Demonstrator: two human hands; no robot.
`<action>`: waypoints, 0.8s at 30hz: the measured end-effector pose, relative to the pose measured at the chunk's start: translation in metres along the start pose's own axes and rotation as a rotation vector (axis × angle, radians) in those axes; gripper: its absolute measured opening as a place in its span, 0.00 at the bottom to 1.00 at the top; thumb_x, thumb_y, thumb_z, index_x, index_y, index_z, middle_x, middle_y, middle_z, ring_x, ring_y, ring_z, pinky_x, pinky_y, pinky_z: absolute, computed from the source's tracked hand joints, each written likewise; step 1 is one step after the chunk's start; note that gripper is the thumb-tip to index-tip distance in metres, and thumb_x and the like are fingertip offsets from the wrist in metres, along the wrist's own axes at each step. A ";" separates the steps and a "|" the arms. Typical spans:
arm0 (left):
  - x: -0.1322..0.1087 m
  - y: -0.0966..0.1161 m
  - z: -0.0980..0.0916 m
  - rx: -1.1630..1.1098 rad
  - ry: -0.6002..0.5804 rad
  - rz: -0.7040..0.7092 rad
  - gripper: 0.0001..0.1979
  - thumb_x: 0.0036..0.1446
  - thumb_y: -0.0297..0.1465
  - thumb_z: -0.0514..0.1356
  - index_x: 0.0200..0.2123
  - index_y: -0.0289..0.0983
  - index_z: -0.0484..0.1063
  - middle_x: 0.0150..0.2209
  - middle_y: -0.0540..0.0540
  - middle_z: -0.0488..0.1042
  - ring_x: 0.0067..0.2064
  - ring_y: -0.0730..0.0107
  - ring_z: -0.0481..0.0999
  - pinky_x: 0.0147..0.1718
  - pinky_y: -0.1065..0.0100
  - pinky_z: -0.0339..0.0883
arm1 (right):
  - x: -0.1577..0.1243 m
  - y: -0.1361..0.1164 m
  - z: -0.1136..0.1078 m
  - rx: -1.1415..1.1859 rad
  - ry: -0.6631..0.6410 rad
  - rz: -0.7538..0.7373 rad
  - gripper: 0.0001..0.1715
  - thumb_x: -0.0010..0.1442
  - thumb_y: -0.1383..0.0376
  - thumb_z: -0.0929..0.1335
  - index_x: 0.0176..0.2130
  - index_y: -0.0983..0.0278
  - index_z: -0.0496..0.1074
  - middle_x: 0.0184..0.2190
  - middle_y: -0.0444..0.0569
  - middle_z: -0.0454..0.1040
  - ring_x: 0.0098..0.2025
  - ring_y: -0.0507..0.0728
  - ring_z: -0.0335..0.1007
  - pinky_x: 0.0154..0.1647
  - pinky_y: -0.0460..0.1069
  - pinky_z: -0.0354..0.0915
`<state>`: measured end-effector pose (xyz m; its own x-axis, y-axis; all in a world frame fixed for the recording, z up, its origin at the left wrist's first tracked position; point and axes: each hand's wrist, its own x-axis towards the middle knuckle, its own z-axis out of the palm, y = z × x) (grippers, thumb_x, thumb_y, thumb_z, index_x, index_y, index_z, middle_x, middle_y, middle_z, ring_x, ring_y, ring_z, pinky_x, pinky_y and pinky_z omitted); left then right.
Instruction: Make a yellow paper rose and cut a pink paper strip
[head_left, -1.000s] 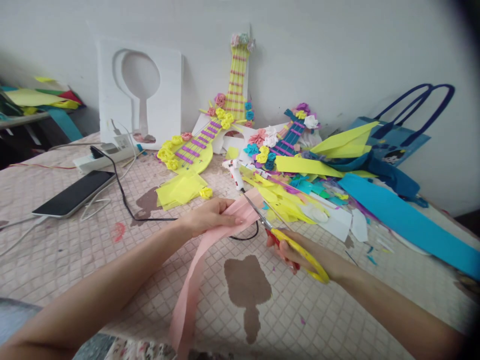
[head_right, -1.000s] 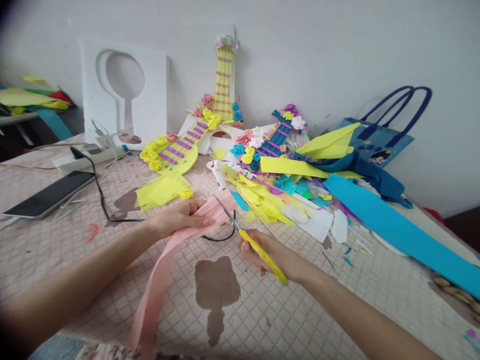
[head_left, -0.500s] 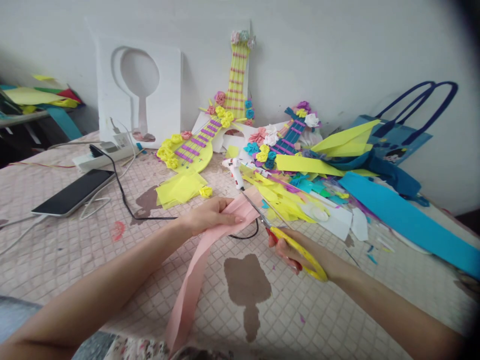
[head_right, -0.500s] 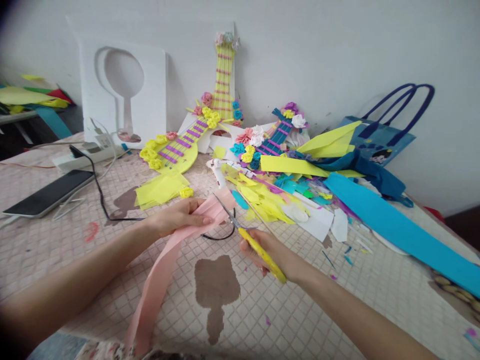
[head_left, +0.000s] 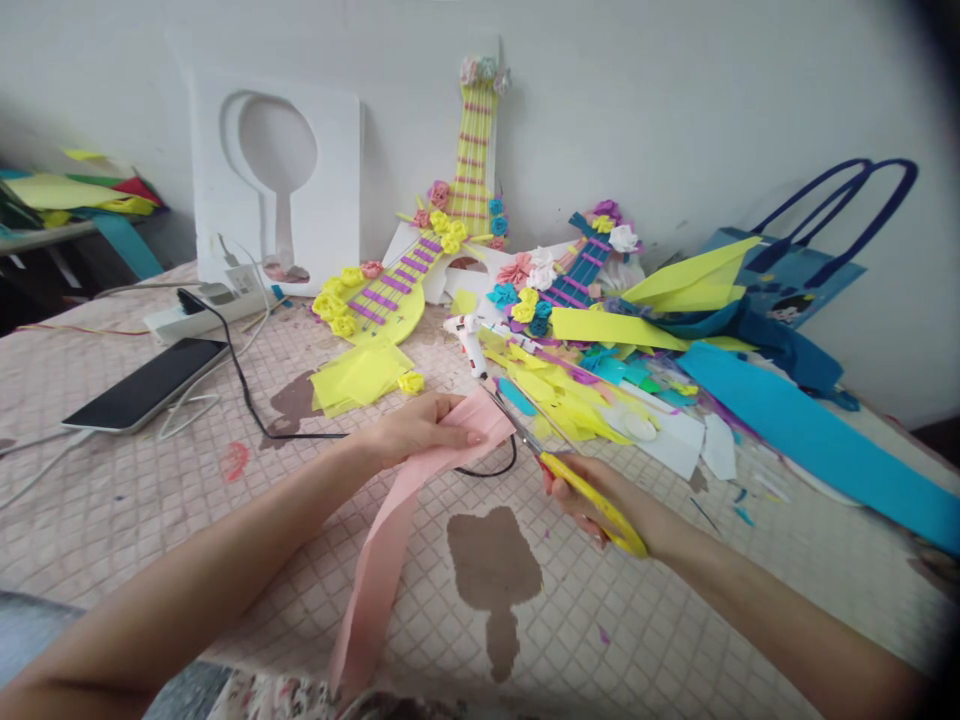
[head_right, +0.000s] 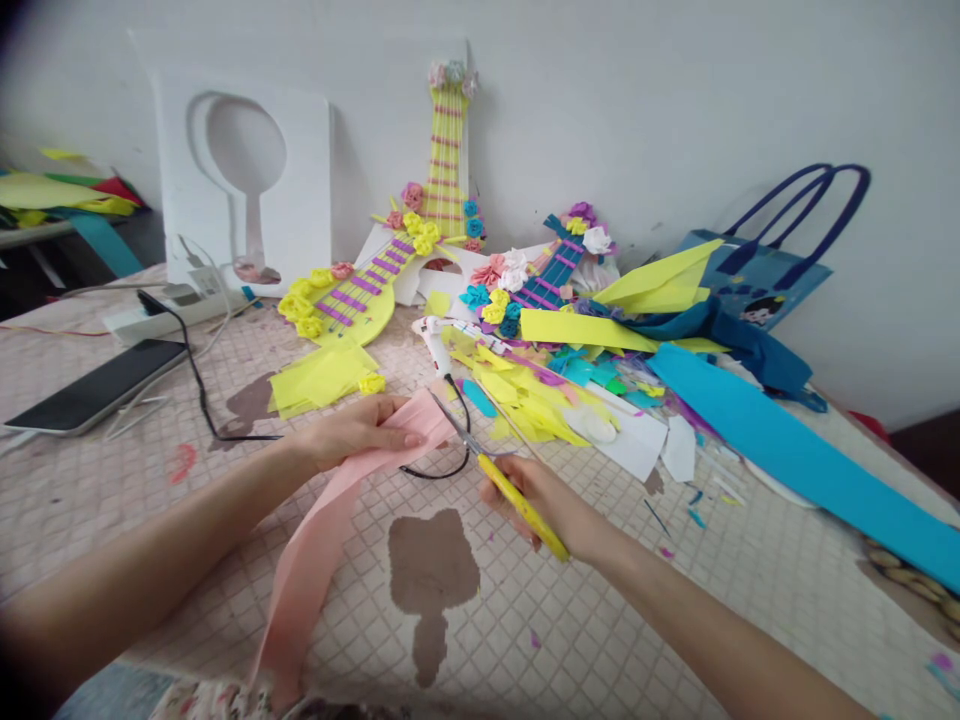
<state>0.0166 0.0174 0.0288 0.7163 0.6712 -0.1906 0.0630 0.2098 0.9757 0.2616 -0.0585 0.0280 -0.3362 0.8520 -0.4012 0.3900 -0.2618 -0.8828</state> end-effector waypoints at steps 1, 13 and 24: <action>0.000 0.000 0.000 0.003 -0.002 -0.005 0.20 0.45 0.40 0.68 0.39 0.33 0.73 0.32 0.47 0.75 0.28 0.74 0.72 0.24 0.76 0.62 | 0.000 0.000 0.000 -0.006 -0.001 -0.002 0.21 0.54 0.47 0.62 0.30 0.63 0.61 0.16 0.36 0.54 0.12 0.44 0.49 0.10 0.41 0.51; -0.001 0.001 0.000 0.017 -0.023 -0.007 0.18 0.46 0.38 0.68 0.38 0.34 0.73 0.32 0.49 0.75 0.28 0.76 0.71 0.24 0.77 0.61 | -0.002 0.000 -0.001 -0.029 -0.063 -0.054 0.25 0.55 0.43 0.60 0.31 0.62 0.60 0.15 0.35 0.52 0.14 0.45 0.47 0.13 0.42 0.50; 0.001 -0.004 -0.003 0.003 -0.050 -0.021 0.16 0.47 0.36 0.68 0.38 0.34 0.73 0.31 0.49 0.76 0.28 0.76 0.72 0.24 0.78 0.63 | -0.005 -0.008 0.002 -0.122 -0.060 -0.061 0.30 0.52 0.39 0.62 0.33 0.63 0.60 0.18 0.35 0.52 0.16 0.45 0.50 0.14 0.42 0.54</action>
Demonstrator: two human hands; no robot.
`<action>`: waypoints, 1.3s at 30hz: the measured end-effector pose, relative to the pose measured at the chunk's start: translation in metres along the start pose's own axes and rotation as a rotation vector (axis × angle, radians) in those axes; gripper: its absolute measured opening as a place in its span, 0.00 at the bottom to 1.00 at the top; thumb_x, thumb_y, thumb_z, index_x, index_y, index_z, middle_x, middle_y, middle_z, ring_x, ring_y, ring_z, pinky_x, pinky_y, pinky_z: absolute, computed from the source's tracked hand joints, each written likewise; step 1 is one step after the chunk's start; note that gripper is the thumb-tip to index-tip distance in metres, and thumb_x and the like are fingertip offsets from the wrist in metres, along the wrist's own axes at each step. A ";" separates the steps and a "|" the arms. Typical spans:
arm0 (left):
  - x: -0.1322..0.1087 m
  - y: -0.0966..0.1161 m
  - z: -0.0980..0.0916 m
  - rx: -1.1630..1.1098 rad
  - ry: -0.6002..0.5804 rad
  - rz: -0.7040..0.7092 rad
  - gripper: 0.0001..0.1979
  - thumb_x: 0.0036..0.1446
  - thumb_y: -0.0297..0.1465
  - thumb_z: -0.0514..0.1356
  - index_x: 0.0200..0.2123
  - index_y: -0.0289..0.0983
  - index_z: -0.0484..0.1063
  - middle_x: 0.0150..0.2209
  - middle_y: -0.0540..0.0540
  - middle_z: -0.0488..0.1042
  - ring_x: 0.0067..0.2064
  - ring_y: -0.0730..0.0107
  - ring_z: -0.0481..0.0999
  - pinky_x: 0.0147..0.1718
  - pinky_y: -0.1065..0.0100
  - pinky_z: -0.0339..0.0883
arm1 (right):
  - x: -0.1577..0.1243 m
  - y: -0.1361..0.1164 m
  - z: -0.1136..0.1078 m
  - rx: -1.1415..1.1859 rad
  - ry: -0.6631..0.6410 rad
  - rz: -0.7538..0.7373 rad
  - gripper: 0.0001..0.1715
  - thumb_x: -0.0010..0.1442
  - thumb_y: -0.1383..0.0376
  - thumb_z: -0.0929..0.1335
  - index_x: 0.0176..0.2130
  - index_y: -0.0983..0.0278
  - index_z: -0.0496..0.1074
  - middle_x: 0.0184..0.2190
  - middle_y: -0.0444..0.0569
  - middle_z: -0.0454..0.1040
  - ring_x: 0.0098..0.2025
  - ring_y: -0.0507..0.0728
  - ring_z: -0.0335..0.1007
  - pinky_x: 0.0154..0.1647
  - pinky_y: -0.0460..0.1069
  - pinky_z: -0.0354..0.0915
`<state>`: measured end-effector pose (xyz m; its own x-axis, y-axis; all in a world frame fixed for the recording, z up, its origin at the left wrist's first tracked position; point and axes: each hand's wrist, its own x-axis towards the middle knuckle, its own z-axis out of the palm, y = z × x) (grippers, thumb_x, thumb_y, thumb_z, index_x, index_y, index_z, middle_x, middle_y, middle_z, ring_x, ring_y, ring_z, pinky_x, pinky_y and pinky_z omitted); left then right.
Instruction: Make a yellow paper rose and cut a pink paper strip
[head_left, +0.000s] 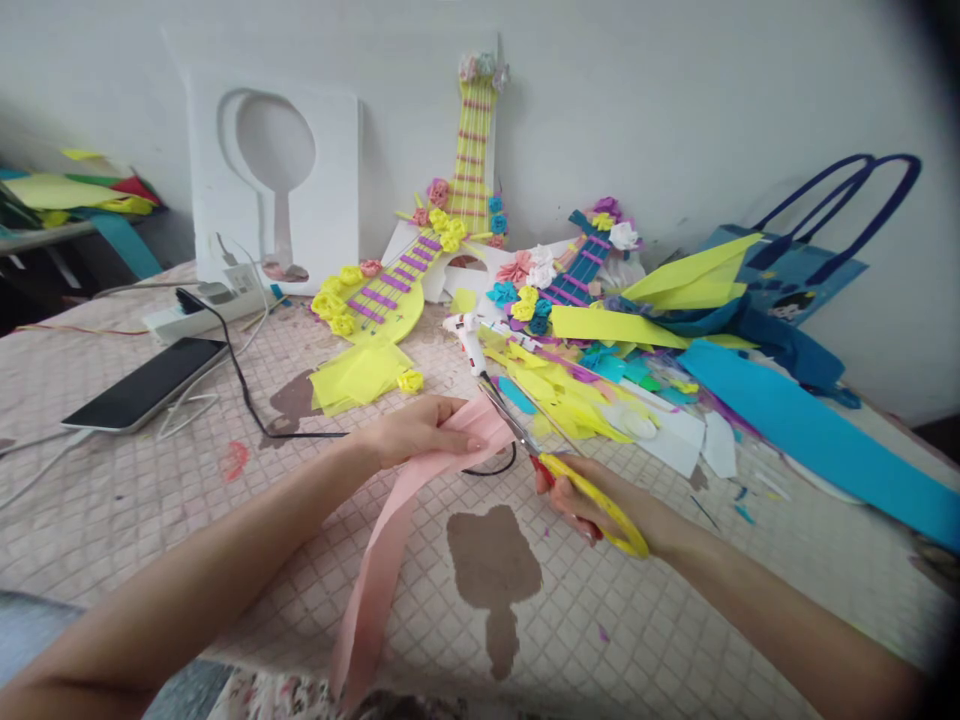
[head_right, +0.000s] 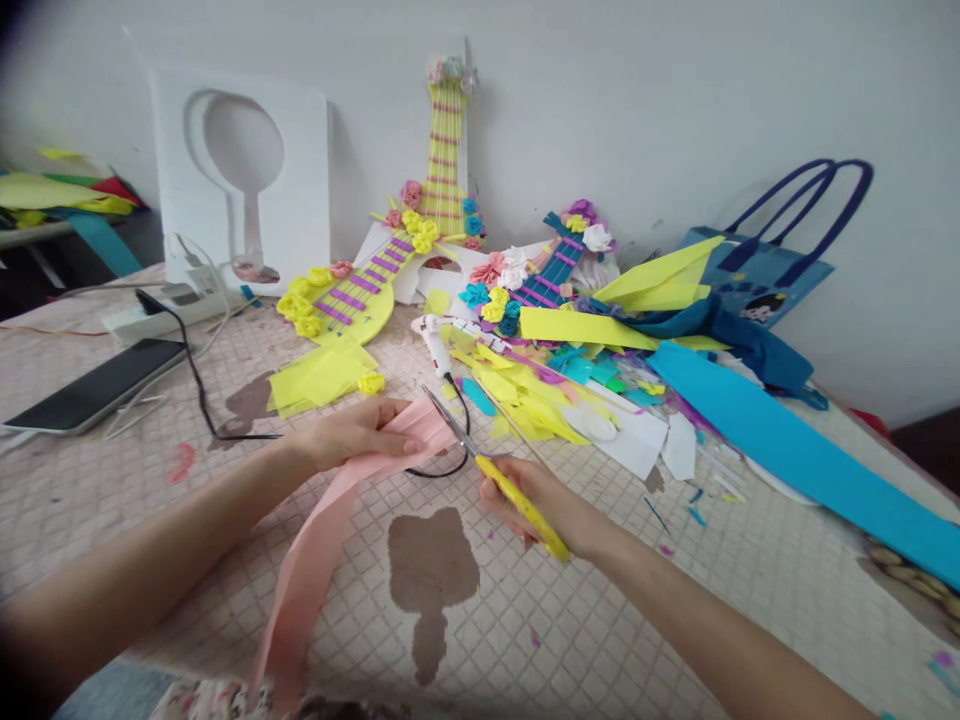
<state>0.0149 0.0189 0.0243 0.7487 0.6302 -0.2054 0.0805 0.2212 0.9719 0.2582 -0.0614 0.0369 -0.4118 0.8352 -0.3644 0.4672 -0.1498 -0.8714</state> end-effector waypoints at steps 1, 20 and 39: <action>0.000 0.000 0.000 -0.002 -0.008 -0.002 0.16 0.47 0.36 0.68 0.38 0.34 0.74 0.31 0.49 0.76 0.28 0.76 0.72 0.24 0.78 0.62 | 0.000 0.000 0.000 -0.017 0.003 -0.006 0.30 0.52 0.39 0.62 0.33 0.63 0.60 0.18 0.36 0.52 0.17 0.45 0.50 0.14 0.42 0.55; 0.000 -0.003 -0.003 0.012 0.001 -0.012 0.14 0.45 0.35 0.68 0.34 0.35 0.74 0.29 0.49 0.76 0.27 0.74 0.73 0.24 0.77 0.64 | 0.001 0.005 -0.002 0.042 -0.023 -0.013 0.19 0.54 0.49 0.63 0.31 0.63 0.59 0.17 0.35 0.52 0.15 0.45 0.49 0.13 0.42 0.52; 0.000 0.002 0.001 0.002 -0.027 -0.024 0.15 0.45 0.35 0.68 0.36 0.34 0.74 0.29 0.50 0.76 0.26 0.77 0.71 0.23 0.78 0.62 | 0.003 0.014 -0.005 0.107 -0.035 0.026 0.20 0.54 0.48 0.61 0.33 0.63 0.61 0.16 0.36 0.53 0.15 0.45 0.49 0.13 0.41 0.51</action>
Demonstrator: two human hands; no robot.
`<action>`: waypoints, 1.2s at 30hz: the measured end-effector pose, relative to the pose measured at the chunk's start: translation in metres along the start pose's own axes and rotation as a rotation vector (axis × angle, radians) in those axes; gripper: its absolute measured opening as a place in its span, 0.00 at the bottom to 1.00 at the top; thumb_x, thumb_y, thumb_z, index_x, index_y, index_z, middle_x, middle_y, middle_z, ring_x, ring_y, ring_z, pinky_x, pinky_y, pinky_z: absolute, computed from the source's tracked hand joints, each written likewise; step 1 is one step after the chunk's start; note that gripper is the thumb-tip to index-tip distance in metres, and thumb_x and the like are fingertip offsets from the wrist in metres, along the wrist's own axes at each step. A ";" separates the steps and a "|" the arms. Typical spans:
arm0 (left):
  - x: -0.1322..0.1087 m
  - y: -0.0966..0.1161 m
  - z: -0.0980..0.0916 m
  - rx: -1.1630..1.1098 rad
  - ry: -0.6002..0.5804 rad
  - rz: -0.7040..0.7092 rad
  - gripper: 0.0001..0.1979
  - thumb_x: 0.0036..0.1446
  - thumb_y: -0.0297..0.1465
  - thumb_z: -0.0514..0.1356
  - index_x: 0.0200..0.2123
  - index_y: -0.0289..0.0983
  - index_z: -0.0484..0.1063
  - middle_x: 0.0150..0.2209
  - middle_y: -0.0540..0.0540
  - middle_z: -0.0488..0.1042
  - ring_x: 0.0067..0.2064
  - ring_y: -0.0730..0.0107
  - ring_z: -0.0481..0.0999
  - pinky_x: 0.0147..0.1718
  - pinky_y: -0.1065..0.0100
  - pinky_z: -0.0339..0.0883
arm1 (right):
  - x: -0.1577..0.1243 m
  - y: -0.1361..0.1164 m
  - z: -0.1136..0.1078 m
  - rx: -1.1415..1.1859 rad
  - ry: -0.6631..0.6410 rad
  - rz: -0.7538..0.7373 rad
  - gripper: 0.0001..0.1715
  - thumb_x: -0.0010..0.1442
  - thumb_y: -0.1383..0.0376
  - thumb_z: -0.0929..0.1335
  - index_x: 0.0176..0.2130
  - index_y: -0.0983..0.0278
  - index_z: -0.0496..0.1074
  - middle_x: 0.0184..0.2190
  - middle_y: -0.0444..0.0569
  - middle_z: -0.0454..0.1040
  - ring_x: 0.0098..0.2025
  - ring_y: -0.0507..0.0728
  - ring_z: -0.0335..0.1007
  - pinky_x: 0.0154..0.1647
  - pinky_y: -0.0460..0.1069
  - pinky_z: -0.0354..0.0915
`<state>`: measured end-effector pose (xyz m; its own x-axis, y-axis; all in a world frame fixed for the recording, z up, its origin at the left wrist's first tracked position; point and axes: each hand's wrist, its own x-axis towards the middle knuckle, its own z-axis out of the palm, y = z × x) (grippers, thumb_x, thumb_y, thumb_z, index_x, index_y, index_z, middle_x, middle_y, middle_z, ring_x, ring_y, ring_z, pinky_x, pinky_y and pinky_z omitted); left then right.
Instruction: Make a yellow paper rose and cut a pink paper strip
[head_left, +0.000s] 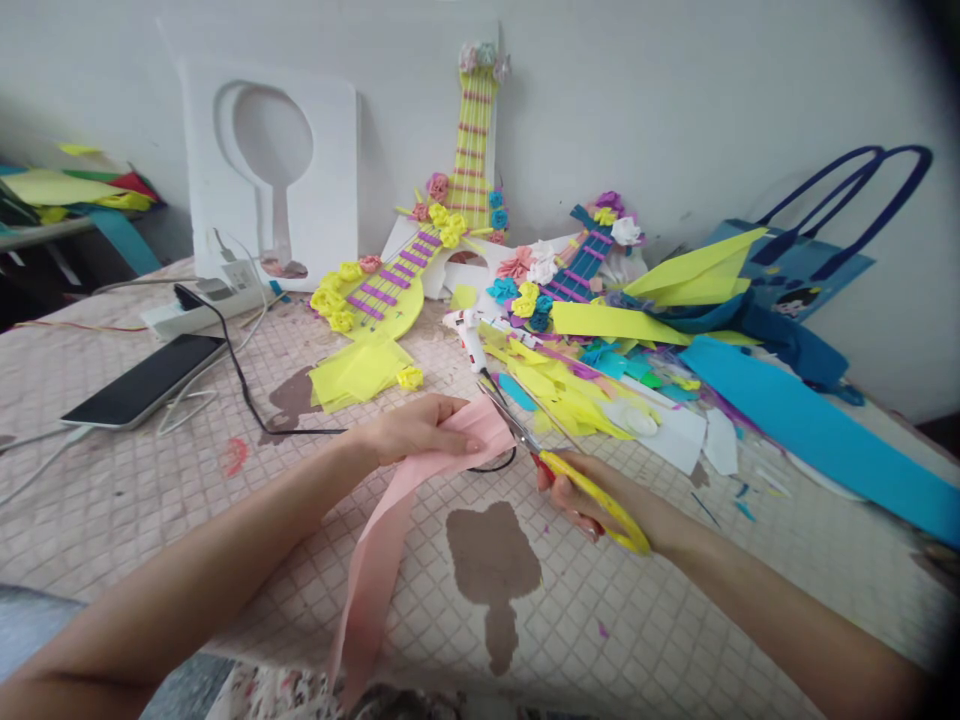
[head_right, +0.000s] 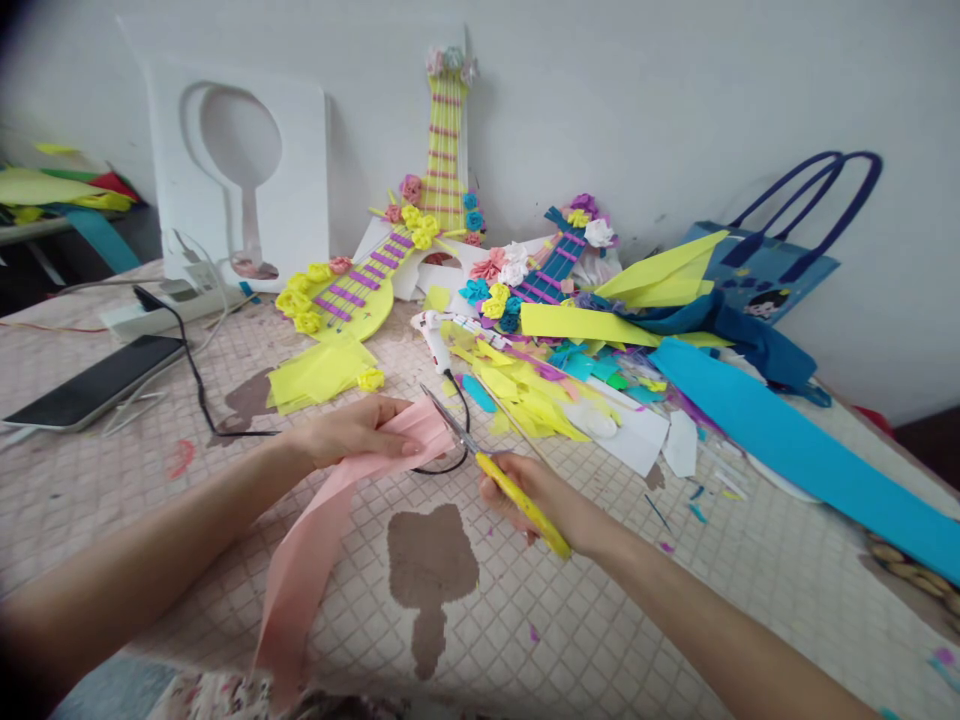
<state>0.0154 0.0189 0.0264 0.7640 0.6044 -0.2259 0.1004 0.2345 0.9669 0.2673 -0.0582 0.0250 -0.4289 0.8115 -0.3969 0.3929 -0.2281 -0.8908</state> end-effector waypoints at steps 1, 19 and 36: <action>0.000 0.001 0.000 0.000 -0.001 0.000 0.15 0.45 0.35 0.68 0.36 0.34 0.74 0.28 0.50 0.76 0.26 0.77 0.71 0.23 0.78 0.62 | 0.000 0.001 0.000 0.012 0.002 0.003 0.20 0.54 0.48 0.60 0.33 0.63 0.61 0.17 0.36 0.53 0.15 0.45 0.49 0.13 0.41 0.50; -0.004 0.004 0.001 0.042 0.064 0.032 0.16 0.46 0.38 0.67 0.36 0.34 0.73 0.28 0.49 0.73 0.25 0.76 0.69 0.20 0.77 0.60 | 0.010 0.015 -0.007 -0.934 0.473 -0.135 0.21 0.56 0.54 0.66 0.45 0.64 0.71 0.42 0.55 0.75 0.43 0.64 0.70 0.42 0.56 0.63; 0.005 -0.005 0.017 -0.049 0.453 0.207 0.20 0.46 0.40 0.67 0.36 0.34 0.68 0.29 0.50 0.72 0.27 0.74 0.71 0.24 0.75 0.61 | 0.045 -0.032 0.069 0.224 0.005 -0.131 0.18 0.53 0.53 0.69 0.36 0.64 0.65 0.25 0.40 0.68 0.17 0.44 0.59 0.12 0.40 0.56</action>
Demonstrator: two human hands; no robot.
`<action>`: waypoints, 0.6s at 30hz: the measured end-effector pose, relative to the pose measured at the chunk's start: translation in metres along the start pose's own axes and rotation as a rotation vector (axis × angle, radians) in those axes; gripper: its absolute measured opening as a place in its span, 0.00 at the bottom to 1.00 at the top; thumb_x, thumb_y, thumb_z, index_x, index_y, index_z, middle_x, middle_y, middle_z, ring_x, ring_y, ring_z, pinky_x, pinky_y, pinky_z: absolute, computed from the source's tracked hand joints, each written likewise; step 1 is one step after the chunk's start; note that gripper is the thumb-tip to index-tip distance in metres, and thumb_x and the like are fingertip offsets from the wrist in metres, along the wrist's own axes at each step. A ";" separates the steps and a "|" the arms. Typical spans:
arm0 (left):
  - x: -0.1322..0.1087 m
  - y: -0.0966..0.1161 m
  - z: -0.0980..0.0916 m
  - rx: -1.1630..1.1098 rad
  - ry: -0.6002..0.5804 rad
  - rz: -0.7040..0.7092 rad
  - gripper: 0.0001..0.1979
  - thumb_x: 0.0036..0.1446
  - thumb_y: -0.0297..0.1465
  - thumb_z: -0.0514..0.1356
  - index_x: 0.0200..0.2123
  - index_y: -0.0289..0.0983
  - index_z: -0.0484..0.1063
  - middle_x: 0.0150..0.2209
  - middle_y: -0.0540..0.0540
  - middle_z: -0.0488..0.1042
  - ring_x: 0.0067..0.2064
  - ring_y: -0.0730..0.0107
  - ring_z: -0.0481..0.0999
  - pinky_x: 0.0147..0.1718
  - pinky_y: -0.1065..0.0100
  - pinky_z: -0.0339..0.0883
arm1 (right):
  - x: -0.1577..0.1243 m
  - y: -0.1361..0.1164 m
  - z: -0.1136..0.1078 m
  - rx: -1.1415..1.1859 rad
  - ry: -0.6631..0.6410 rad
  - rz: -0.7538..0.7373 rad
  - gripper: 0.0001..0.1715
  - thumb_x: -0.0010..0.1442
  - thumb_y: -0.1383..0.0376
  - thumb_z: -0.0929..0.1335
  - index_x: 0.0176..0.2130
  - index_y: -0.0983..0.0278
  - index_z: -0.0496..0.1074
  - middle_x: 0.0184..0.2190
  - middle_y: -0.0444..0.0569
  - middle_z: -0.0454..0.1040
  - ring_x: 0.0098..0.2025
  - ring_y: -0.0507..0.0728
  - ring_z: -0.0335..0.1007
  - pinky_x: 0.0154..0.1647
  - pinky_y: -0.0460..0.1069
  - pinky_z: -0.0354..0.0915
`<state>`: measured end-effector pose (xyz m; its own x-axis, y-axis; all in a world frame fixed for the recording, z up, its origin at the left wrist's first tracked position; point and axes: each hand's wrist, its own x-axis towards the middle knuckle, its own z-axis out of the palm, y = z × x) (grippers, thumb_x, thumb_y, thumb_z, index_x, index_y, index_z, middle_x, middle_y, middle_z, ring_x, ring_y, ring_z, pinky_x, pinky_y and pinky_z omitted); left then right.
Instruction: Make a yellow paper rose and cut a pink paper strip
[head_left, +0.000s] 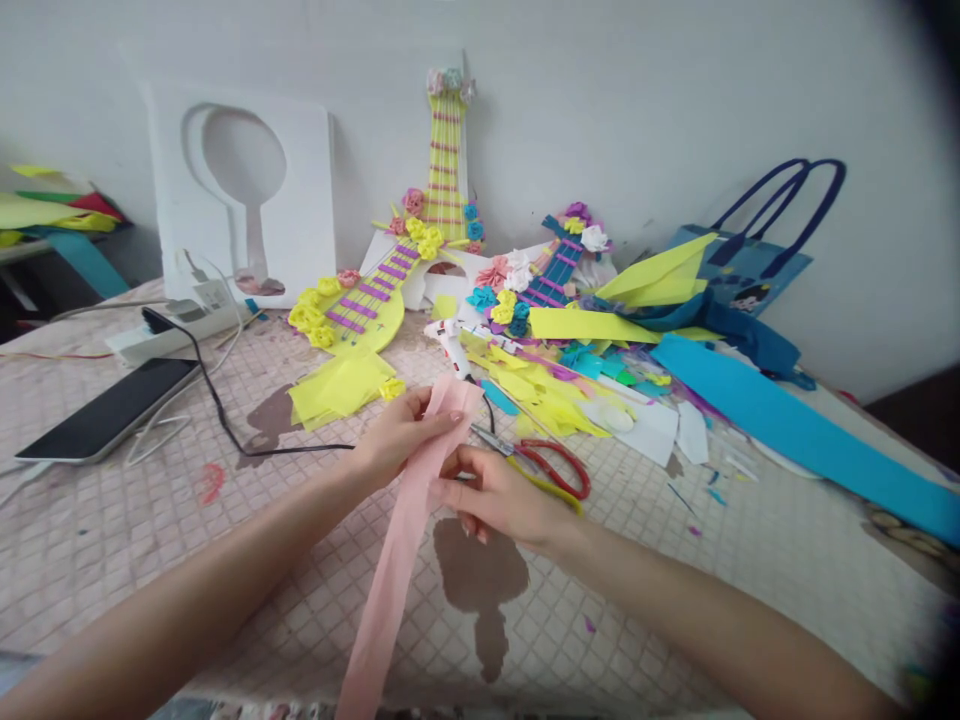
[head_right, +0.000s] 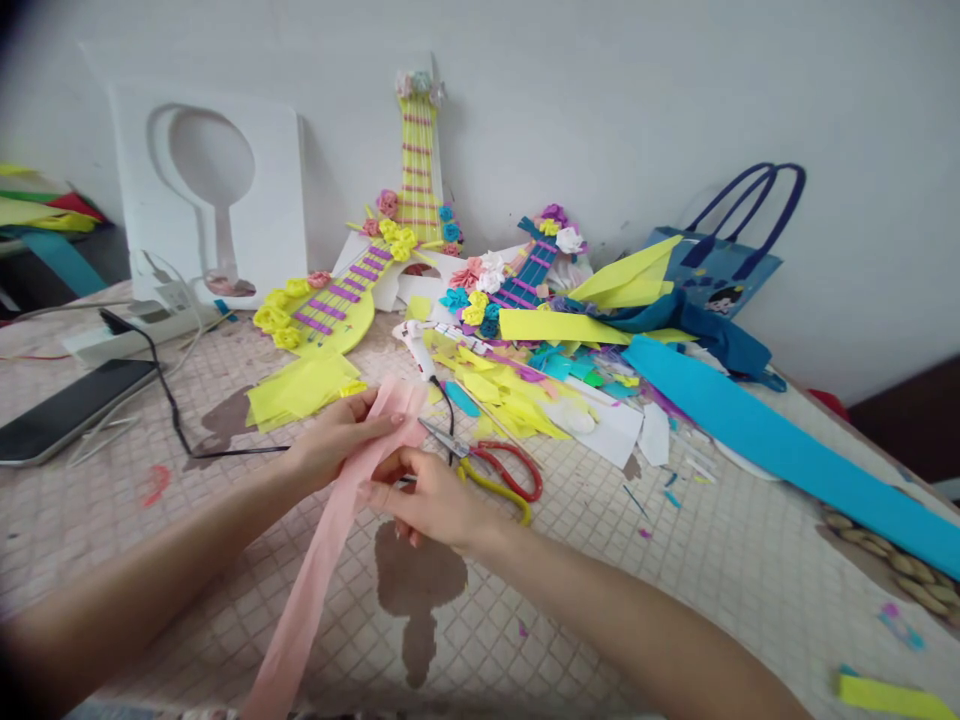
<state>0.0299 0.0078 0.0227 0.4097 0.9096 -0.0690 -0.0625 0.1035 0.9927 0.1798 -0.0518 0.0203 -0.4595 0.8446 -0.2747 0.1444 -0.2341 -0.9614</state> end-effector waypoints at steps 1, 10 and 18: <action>-0.001 0.000 0.001 -0.006 0.001 0.002 0.20 0.46 0.41 0.67 0.37 0.34 0.68 0.30 0.49 0.72 0.28 0.73 0.71 0.25 0.74 0.62 | 0.004 0.000 0.003 0.027 0.030 0.002 0.15 0.53 0.56 0.69 0.33 0.64 0.65 0.20 0.38 0.66 0.15 0.44 0.57 0.12 0.40 0.55; 0.007 -0.003 -0.007 -0.179 0.108 0.040 0.21 0.54 0.43 0.62 0.45 0.37 0.66 0.42 0.46 0.72 0.34 0.78 0.71 0.31 0.76 0.64 | 0.013 -0.012 -0.086 0.241 0.647 -0.368 0.13 0.49 0.59 0.71 0.29 0.63 0.65 0.20 0.38 0.67 0.16 0.45 0.57 0.14 0.41 0.54; 0.011 -0.007 -0.010 -0.133 0.115 0.027 0.19 0.53 0.40 0.63 0.46 0.38 0.67 0.42 0.46 0.73 0.33 0.77 0.71 0.31 0.74 0.62 | 0.019 -0.006 -0.221 0.278 1.074 -0.518 0.13 0.52 0.62 0.68 0.26 0.61 0.58 0.18 0.37 0.65 0.22 0.47 0.65 0.22 0.41 0.62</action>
<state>0.0256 0.0211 0.0142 0.3001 0.9519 -0.0612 -0.1953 0.1241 0.9729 0.3636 0.0721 0.0242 0.5685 0.8057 0.1661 -0.0934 0.2638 -0.9601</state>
